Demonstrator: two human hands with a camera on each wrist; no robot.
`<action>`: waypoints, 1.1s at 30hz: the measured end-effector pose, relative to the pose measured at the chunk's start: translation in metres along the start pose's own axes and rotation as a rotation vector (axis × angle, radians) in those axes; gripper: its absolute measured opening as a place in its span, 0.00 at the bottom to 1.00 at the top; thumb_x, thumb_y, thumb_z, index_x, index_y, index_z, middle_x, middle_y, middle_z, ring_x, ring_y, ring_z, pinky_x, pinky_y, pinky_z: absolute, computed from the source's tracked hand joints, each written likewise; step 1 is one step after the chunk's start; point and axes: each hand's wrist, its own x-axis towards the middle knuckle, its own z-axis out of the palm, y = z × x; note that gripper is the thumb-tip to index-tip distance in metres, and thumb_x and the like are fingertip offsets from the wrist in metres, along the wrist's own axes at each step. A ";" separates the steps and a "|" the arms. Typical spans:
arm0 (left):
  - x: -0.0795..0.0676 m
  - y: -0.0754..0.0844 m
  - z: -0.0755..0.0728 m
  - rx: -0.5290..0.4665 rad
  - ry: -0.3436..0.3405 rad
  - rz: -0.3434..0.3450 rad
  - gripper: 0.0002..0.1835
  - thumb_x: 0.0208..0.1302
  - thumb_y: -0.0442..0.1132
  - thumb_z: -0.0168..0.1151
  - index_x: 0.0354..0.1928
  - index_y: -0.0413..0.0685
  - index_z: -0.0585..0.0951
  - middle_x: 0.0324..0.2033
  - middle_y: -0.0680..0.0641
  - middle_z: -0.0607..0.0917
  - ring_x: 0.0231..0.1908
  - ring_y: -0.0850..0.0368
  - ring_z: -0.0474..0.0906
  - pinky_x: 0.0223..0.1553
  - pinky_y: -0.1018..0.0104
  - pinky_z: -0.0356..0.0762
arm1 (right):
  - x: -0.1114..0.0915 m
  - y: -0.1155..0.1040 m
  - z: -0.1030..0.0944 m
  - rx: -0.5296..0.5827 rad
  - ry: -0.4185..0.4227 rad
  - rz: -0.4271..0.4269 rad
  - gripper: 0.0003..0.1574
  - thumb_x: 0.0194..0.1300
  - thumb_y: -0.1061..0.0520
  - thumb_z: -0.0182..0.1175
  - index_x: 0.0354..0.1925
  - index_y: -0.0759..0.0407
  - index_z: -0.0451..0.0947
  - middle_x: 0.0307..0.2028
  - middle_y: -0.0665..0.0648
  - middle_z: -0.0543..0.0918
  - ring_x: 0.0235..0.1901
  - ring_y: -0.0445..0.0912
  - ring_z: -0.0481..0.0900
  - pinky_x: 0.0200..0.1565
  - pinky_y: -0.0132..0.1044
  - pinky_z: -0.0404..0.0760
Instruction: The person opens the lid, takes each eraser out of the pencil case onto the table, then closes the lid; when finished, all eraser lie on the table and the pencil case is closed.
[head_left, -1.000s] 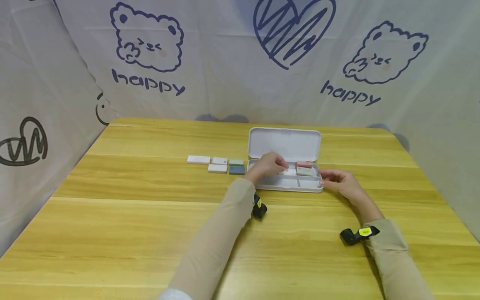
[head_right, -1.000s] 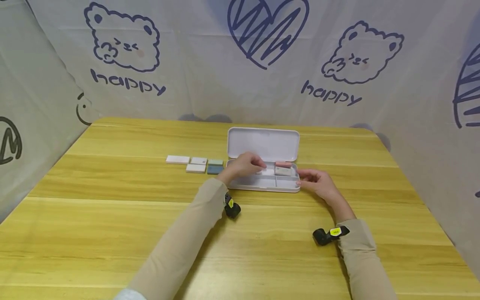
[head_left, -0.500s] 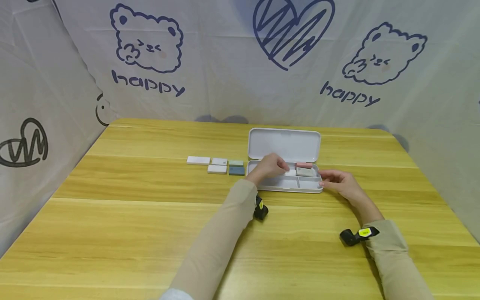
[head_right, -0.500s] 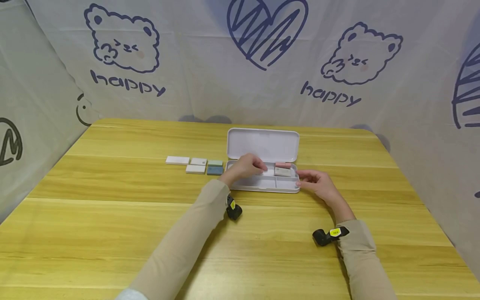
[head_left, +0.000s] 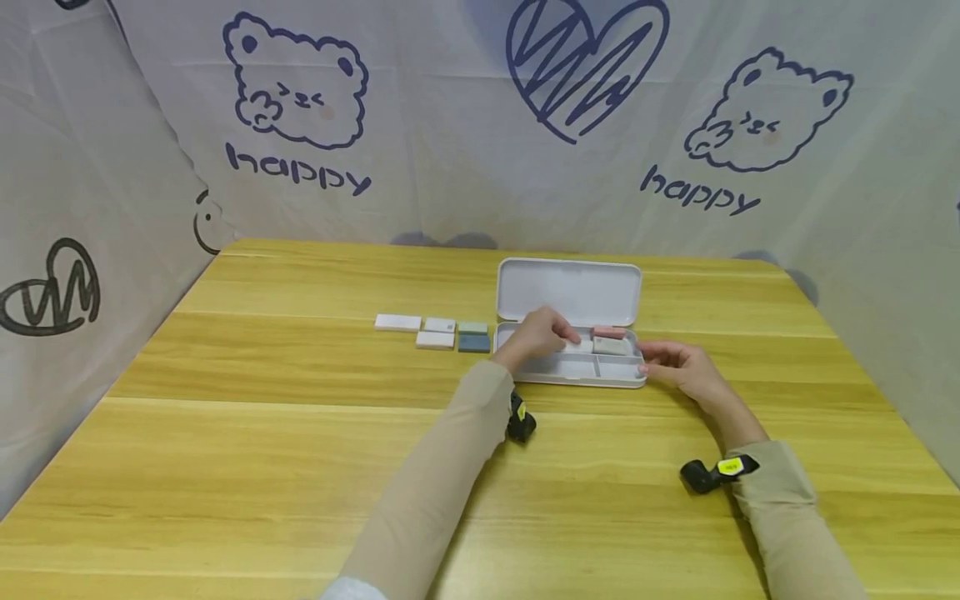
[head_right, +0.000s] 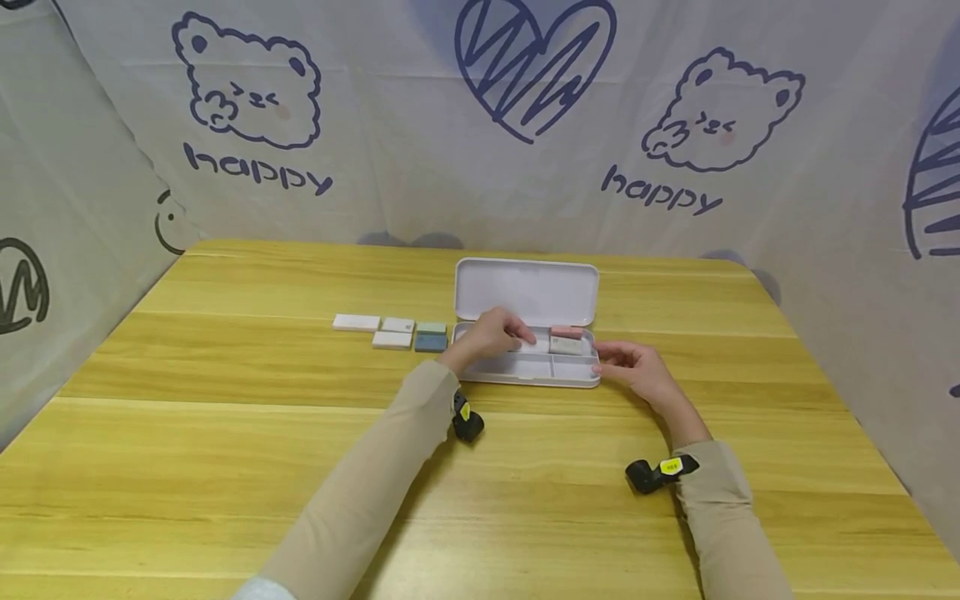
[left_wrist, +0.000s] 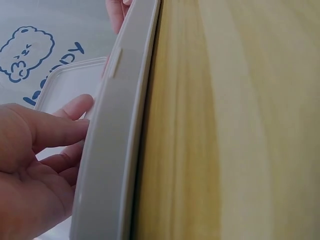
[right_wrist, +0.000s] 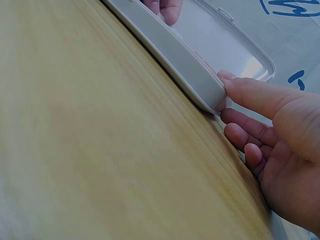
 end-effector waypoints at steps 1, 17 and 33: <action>0.000 0.000 0.000 -0.002 0.005 -0.002 0.12 0.55 0.23 0.52 0.33 0.41 0.84 0.34 0.48 0.82 0.19 0.62 0.60 0.19 0.75 0.59 | 0.000 0.000 0.000 0.002 0.001 0.001 0.28 0.56 0.58 0.63 0.51 0.73 0.70 0.32 0.47 0.78 0.30 0.39 0.71 0.31 0.27 0.70; -0.003 -0.007 -0.008 -0.072 0.062 0.034 0.12 0.60 0.28 0.50 0.37 0.41 0.83 0.23 0.47 0.78 0.15 0.63 0.61 0.18 0.74 0.61 | 0.000 0.000 0.000 0.040 -0.017 0.005 0.29 0.56 0.60 0.62 0.52 0.76 0.68 0.33 0.47 0.78 0.32 0.38 0.71 0.32 0.26 0.71; -0.018 -0.015 -0.035 -0.252 0.048 0.006 0.10 0.60 0.27 0.51 0.38 0.36 0.82 0.36 0.45 0.80 0.30 0.59 0.74 0.38 0.64 0.76 | -0.001 0.000 0.000 0.027 -0.011 -0.026 0.27 0.56 0.61 0.62 0.51 0.76 0.69 0.33 0.48 0.79 0.31 0.38 0.72 0.33 0.26 0.71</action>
